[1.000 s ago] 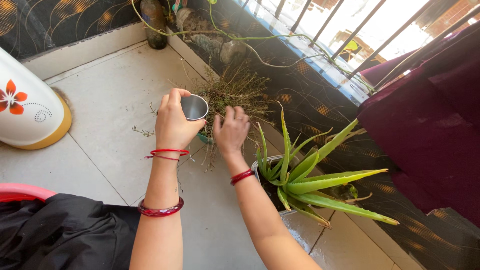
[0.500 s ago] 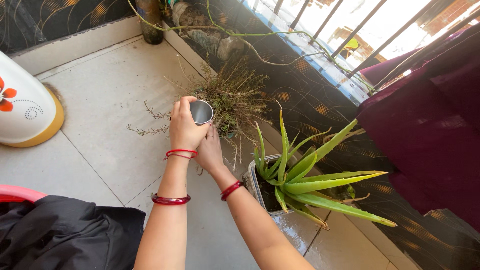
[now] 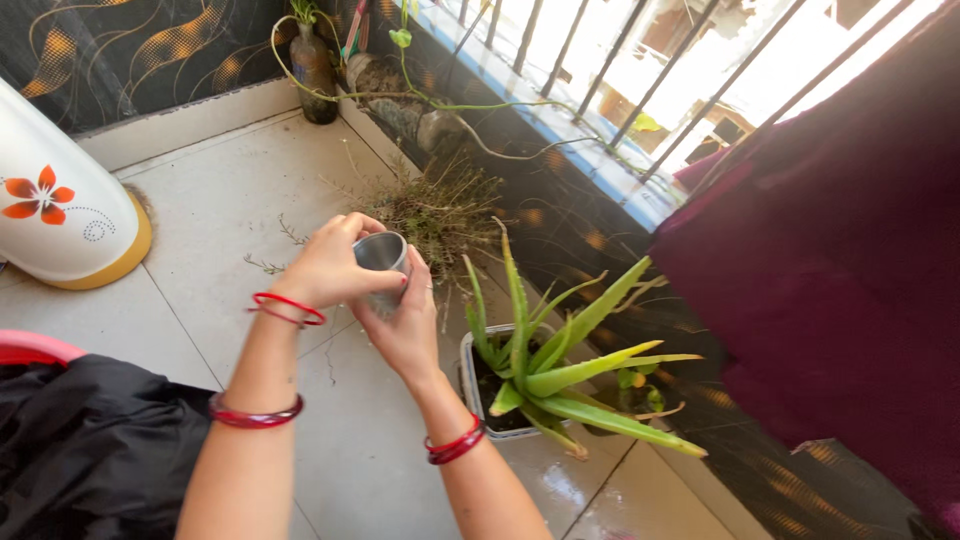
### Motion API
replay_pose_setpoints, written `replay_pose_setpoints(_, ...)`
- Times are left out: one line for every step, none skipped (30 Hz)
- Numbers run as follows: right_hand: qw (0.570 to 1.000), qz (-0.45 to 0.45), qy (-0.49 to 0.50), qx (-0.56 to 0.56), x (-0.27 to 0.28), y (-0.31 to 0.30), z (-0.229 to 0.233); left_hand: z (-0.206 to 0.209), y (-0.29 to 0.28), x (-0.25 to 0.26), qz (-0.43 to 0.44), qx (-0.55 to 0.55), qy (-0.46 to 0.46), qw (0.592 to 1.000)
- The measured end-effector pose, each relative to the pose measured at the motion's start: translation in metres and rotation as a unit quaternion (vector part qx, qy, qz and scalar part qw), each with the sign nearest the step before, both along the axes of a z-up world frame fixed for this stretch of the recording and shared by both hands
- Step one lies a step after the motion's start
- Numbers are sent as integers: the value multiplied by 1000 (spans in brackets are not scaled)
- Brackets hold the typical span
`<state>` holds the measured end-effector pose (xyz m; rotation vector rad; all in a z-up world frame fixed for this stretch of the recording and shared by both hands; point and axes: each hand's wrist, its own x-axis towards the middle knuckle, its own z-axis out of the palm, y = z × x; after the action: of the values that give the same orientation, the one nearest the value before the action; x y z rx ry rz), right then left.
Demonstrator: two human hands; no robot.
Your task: The person waters two potted plants on a balcony using a metal cup. They pour water onto the soil of a small dry plant and an aloe vera plant, then move the cup and other items near the stairs.
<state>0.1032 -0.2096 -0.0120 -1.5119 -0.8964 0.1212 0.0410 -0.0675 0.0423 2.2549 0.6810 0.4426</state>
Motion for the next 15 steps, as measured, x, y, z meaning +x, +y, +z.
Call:
replay_pose_setpoints(1000, -11, 0, -4, 0, -7, 14, 7, -4, -3, -12, 11, 5, 1000)
replay_pose_setpoints(999, -13, 28, -7, 0, -16, 26, 13, -8, -5, -23, 21, 11, 999)
replay_pose_setpoints(998, -12, 54, -11, 3, -24, 39, 18, -10, -5, -32, -55, -19, 998)
replay_pose_setpoints(997, -11, 79, -14, 6, -33, 52, 23, -11, -6, -42, -129, -50, 989)
replay_pose_setpoints(996, -2, 82, -17, 11, -41, 64, 28, -7, -2, -50, -199, -89, 975)
replay_pose_setpoints(996, 7, 86, -19, 14, -52, 74, 32, -4, 8, 4, -208, -107, 972)
replay_pose_setpoints(995, 17, 92, -26, 15, -63, 81, 32, -3, 17, 62, -220, -122, 966)
replay_pose_setpoints(995, 45, 85, -33, 20, -70, 87, 33, -2, 30, 118, -233, -137, 955)
replay_pose_setpoints(993, 69, 86, -47, 24, -80, 89, 31, -5, 46, 160, -92, -105, 977)
replay_pose_setpoints(990, 93, 87, -61, 29, -88, 90, 32, -5, 56, 198, 51, -68, 977)
replay_pose_setpoints(987, 93, 89, -91, 36, -94, 92, 36, -6, 64, 162, 84, -40, 982)
replay_pose_setpoints(984, 92, 91, -121, 45, -100, 94, 39, -12, 74, 126, 115, -12, 985)
replay_pose_setpoints(981, 91, 94, -147, 54, -102, 97, 42, -19, 79, 149, 123, 33, 981)
replay_pose_setpoints(984, 73, 90, -137, 62, -107, 100, 45, -26, 84, 172, 130, 78, 973)
replay_pose_setpoints(987, 51, 88, -122, 72, -111, 103, 50, -31, 89, 190, 140, 122, 964)
